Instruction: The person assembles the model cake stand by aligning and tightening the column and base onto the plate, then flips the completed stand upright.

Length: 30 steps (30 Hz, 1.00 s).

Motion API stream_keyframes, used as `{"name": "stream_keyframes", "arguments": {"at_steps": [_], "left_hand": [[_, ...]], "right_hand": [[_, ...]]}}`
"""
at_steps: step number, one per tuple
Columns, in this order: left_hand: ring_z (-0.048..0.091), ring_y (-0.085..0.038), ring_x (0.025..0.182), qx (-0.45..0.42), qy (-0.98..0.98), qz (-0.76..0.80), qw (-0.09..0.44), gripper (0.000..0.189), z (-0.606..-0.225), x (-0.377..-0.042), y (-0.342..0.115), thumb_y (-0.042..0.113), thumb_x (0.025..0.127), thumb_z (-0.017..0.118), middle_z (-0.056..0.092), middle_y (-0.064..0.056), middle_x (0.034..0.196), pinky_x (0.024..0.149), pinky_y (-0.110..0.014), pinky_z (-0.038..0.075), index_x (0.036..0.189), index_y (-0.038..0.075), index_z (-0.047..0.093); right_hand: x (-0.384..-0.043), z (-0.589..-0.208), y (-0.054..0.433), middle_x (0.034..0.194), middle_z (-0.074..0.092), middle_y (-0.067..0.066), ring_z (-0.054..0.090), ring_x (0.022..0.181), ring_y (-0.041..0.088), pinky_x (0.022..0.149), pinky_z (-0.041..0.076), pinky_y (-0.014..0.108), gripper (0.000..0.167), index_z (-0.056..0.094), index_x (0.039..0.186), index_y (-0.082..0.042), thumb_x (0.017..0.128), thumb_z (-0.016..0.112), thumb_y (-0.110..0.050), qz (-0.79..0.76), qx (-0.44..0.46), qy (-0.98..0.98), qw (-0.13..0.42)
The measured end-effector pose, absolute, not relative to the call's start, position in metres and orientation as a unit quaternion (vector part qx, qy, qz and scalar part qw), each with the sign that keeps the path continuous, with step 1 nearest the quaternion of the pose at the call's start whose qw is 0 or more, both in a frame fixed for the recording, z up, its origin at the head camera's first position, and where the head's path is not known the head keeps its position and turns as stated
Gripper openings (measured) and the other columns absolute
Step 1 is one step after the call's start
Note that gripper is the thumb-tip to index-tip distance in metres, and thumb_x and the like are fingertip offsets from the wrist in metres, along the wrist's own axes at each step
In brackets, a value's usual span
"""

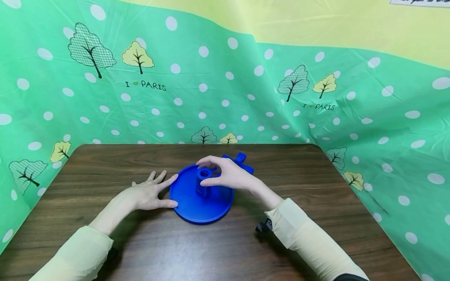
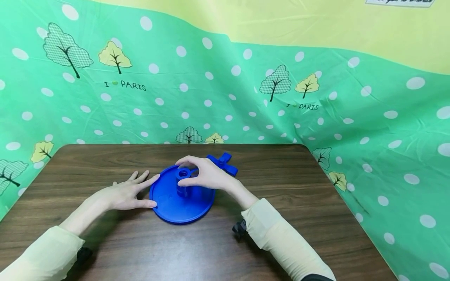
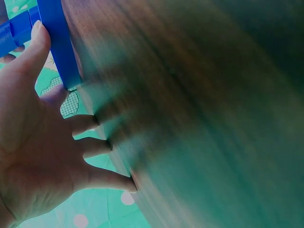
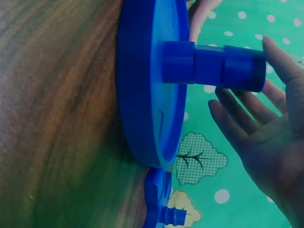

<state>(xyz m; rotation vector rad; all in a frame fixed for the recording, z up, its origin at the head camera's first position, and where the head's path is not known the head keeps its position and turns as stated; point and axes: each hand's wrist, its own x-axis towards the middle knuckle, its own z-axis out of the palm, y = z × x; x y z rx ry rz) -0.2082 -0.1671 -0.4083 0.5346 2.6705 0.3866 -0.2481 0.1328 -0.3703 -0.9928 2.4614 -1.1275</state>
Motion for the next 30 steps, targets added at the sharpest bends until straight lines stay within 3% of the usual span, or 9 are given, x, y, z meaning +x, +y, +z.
{"name": "stream_keyframes", "arguments": {"at_steps": [7,16,24,30], "left_hand": [[0.009,-0.06,0.155,0.192,0.952,0.137,0.194,0.098,-0.406,-0.2074,-0.1675,0.078,0.089,0.055,0.013,-0.025,0.172,0.096,-0.095,0.016,0.166,0.03,0.018],[0.008,-0.059,0.155,0.192,0.952,0.138,0.195,0.098,-0.4066,-0.2078,-0.1668,0.078,0.089,0.055,0.012,-0.024,0.172,0.097,-0.095,0.016,0.166,0.031,0.018],[0.009,-0.059,0.155,0.194,0.951,0.138,0.195,0.098,-0.406,-0.2069,-0.1661,0.078,0.089,0.056,0.013,-0.025,0.172,0.097,-0.095,0.017,0.166,0.03,0.018],[0.008,-0.059,0.155,0.194,0.951,0.139,0.196,0.098,-0.4054,-0.2076,-0.1667,0.078,0.089,0.056,0.012,-0.025,0.172,0.097,-0.095,0.016,0.166,0.03,0.018]], "right_hand": [[-0.2502,-0.3662,0.1373,0.147,0.063,0.0,0.06,0.136,0.021,0.107,0.054,0.051,0.052,0.059,0.145,-0.018,0.096,0.073,-0.03,-0.379,-0.36,0.838,0.156],[-0.2466,-0.3704,0.1306,0.121,0.069,-0.003,0.063,0.114,0.015,0.098,0.059,0.042,0.043,0.065,0.126,-0.023,0.089,0.082,-0.037,-0.393,-0.323,0.852,0.12],[-0.2475,-0.3674,0.1349,0.148,0.061,0.003,0.057,0.138,0.019,0.108,0.053,0.05,0.059,0.055,0.148,-0.022,0.094,0.076,-0.034,-0.384,-0.351,0.843,0.137],[-0.25,-0.3665,0.1375,0.146,0.063,-0.002,0.062,0.133,0.018,0.105,0.055,0.049,0.048,0.062,0.143,-0.02,0.098,0.071,-0.033,-0.359,-0.368,0.845,0.147]]}}
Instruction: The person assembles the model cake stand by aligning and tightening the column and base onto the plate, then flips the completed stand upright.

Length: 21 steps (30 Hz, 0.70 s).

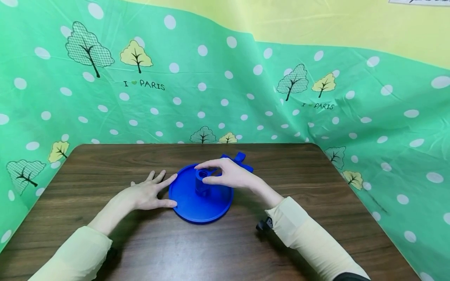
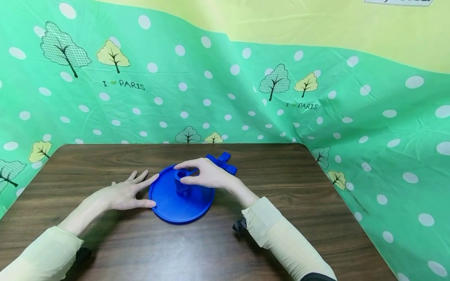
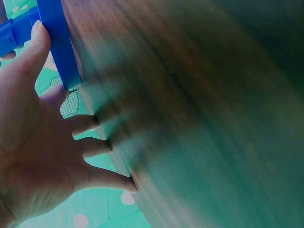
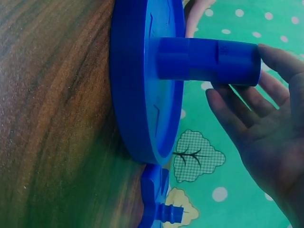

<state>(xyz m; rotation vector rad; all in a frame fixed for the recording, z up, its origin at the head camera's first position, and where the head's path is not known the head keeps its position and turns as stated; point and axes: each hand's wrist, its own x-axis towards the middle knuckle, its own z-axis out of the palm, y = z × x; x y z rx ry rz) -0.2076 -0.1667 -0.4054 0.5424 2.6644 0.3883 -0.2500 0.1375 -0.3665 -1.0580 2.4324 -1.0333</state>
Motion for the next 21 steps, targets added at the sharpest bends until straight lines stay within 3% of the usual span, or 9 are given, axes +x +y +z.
{"name": "stream_keyframes", "arguments": {"at_steps": [8,15,21], "left_hand": [[0.009,-0.06,0.154,0.194,0.952,0.14,0.193,0.098,-0.4063,-0.2081,-0.1673,0.078,0.089,0.056,0.013,-0.025,0.172,0.097,-0.095,0.017,0.166,0.03,0.018],[0.009,-0.06,0.155,0.193,0.951,0.142,0.196,0.099,-0.4057,-0.2069,-0.1671,0.078,0.089,0.057,0.013,-0.025,0.172,0.098,-0.094,0.016,0.166,0.03,0.018],[0.009,-0.059,0.155,0.193,0.951,0.14,0.197,0.098,-0.4041,-0.2064,-0.1671,0.078,0.089,0.056,0.013,-0.025,0.172,0.097,-0.094,0.016,0.166,0.03,0.018]], "right_hand": [[-0.2474,-0.3686,0.1304,0.123,0.07,-0.002,0.064,0.116,0.015,0.1,0.058,0.047,0.039,0.066,0.126,-0.021,0.092,0.079,-0.035,-0.379,-0.336,0.853,0.122],[-0.2466,-0.3692,0.1317,0.142,0.064,0.006,0.06,0.132,0.021,0.104,0.056,0.05,0.057,0.058,0.143,-0.017,0.093,0.077,-0.037,-0.38,-0.339,0.849,0.141],[-0.2486,-0.3696,0.1358,0.149,0.059,-0.002,0.058,0.137,0.017,0.109,0.053,0.043,0.055,0.055,0.148,-0.021,0.098,0.071,-0.038,-0.362,-0.348,0.847,0.177]]}}
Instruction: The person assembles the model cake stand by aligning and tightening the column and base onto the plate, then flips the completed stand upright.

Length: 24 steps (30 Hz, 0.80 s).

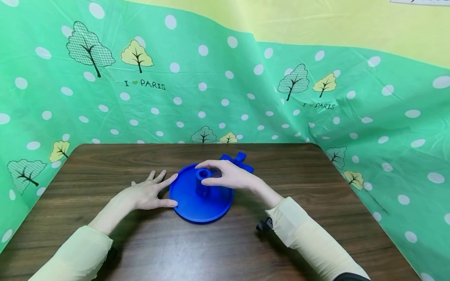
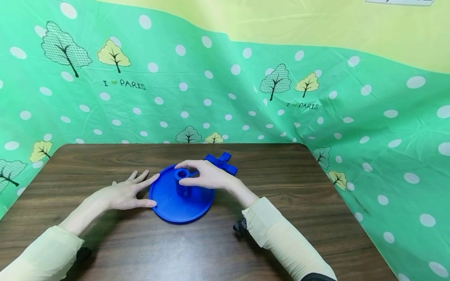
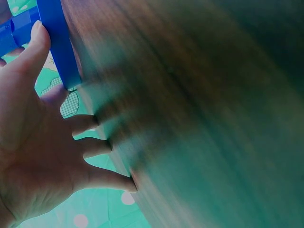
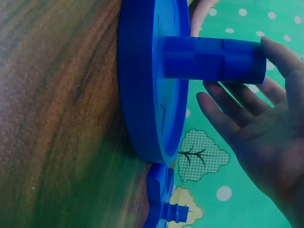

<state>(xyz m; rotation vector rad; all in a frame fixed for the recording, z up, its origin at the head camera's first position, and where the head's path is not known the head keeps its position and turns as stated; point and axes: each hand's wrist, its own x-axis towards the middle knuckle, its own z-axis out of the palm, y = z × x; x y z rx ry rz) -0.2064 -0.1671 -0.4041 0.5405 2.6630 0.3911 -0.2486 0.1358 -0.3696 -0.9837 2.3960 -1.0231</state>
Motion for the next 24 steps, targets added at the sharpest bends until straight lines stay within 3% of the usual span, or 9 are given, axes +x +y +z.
{"name": "stream_keyframes", "arguments": {"at_steps": [12,14,19,24], "left_hand": [[0.007,-0.06,0.155,0.192,0.95,0.141,0.201,0.098,-0.4035,-0.2061,-0.1677,0.078,0.089,0.056,0.012,-0.025,0.172,0.098,-0.095,0.015,0.166,0.03,0.017],[0.007,-0.059,0.155,0.191,0.95,0.141,0.202,0.098,-0.4037,-0.2062,-0.1678,0.078,0.089,0.056,0.011,-0.024,0.172,0.098,-0.094,0.014,0.166,0.031,0.017],[0.007,-0.058,0.156,0.188,0.952,0.139,0.199,0.098,-0.4058,-0.2075,-0.1671,0.078,0.089,0.056,0.012,-0.023,0.173,0.099,-0.094,0.014,0.166,0.031,0.017],[0.007,-0.058,0.156,0.186,0.951,0.141,0.201,0.098,-0.4071,-0.2082,-0.167,0.078,0.089,0.056,0.012,-0.023,0.173,0.099,-0.094,0.014,0.166,0.031,0.018]], "right_hand": [[-0.2461,-0.3744,0.1301,0.119,0.067,-0.003,0.066,0.112,0.015,0.096,0.059,0.034,0.039,0.06,0.123,-0.023,0.093,0.077,-0.042,-0.37,-0.317,0.86,0.154],[-0.2456,-0.3743,0.1305,0.124,0.066,-0.002,0.067,0.113,0.015,0.096,0.059,0.034,0.045,0.059,0.127,-0.024,0.092,0.077,-0.044,-0.364,-0.316,0.863,0.154],[-0.2464,-0.3716,0.134,0.15,0.058,0.004,0.057,0.138,0.019,0.109,0.053,0.046,0.059,0.051,0.149,-0.023,0.097,0.07,-0.043,-0.37,-0.34,0.847,0.173],[-0.2475,-0.3708,0.1364,0.152,0.057,-0.004,0.055,0.14,0.013,0.113,0.049,0.044,0.05,0.054,0.148,-0.025,0.101,0.065,-0.04,-0.365,-0.347,0.844,0.185]]}}
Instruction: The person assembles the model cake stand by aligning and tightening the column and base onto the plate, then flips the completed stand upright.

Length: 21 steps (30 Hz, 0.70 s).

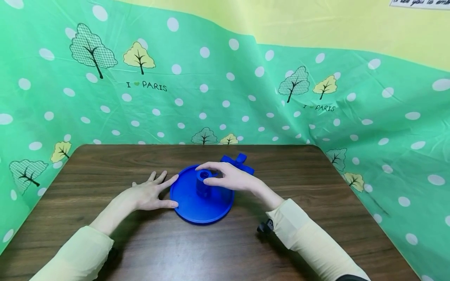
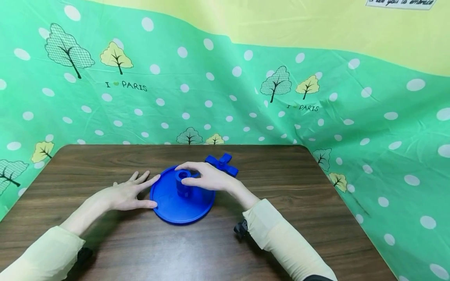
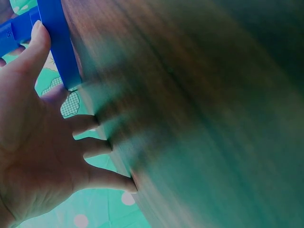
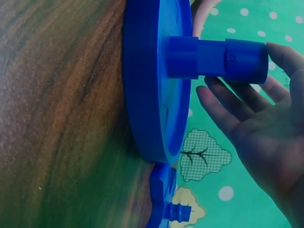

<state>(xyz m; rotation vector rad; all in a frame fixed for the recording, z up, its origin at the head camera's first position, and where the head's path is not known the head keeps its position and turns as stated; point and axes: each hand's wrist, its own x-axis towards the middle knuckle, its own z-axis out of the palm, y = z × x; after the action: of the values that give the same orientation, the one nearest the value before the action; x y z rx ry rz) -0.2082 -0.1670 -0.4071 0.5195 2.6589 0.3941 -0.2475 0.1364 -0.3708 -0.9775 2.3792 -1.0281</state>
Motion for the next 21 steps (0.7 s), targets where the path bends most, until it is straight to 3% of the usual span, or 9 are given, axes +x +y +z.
{"name": "stream_keyframes", "arguments": {"at_steps": [3,10,12,16,21], "left_hand": [[0.007,-0.058,0.155,0.187,0.951,0.144,0.201,0.098,-0.4072,-0.2078,-0.1669,0.078,0.089,0.056,0.012,-0.024,0.172,0.098,-0.095,0.014,0.166,0.031,0.018],[0.008,-0.06,0.155,0.189,0.95,0.144,0.202,0.099,-0.4063,-0.2064,-0.1671,0.078,0.088,0.057,0.013,-0.025,0.172,0.097,-0.095,0.015,0.166,0.03,0.018],[0.009,-0.06,0.154,0.189,0.95,0.144,0.202,0.099,-0.4062,-0.2055,-0.1666,0.078,0.088,0.057,0.013,-0.026,0.172,0.097,-0.095,0.016,0.166,0.03,0.018],[0.009,-0.06,0.154,0.189,0.95,0.143,0.201,0.099,-0.4056,-0.2046,-0.1657,0.078,0.088,0.058,0.014,-0.025,0.171,0.097,-0.095,0.016,0.166,0.03,0.019],[0.009,-0.06,0.154,0.189,0.951,0.14,0.199,0.099,-0.4052,-0.2055,-0.1661,0.078,0.089,0.057,0.013,-0.025,0.172,0.097,-0.095,0.016,0.166,0.03,0.019]], "right_hand": [[-0.2474,-0.3725,0.1357,0.144,0.062,-0.009,0.058,0.134,0.009,0.111,0.051,0.041,0.043,0.059,0.141,-0.026,0.101,0.066,-0.04,-0.365,-0.34,0.848,0.177],[-0.2446,-0.3761,0.1309,0.118,0.067,-0.004,0.065,0.11,0.012,0.098,0.059,0.035,0.035,0.06,0.123,-0.024,0.095,0.074,-0.04,-0.379,-0.318,0.856,0.147],[-0.244,-0.3769,0.1311,0.123,0.066,-0.005,0.066,0.113,0.012,0.098,0.059,0.033,0.042,0.058,0.128,-0.025,0.094,0.074,-0.044,-0.372,-0.311,0.862,0.148],[-0.2451,-0.3762,0.134,0.146,0.059,0.001,0.059,0.134,0.017,0.107,0.055,0.042,0.059,0.051,0.147,-0.025,0.096,0.071,-0.046,-0.373,-0.324,0.854,0.163],[-0.2473,-0.3739,0.1373,0.156,0.054,0.002,0.049,0.147,0.019,0.115,0.047,0.05,0.057,0.049,0.152,-0.023,0.1,0.066,-0.041,-0.384,-0.347,0.837,0.179]]}}
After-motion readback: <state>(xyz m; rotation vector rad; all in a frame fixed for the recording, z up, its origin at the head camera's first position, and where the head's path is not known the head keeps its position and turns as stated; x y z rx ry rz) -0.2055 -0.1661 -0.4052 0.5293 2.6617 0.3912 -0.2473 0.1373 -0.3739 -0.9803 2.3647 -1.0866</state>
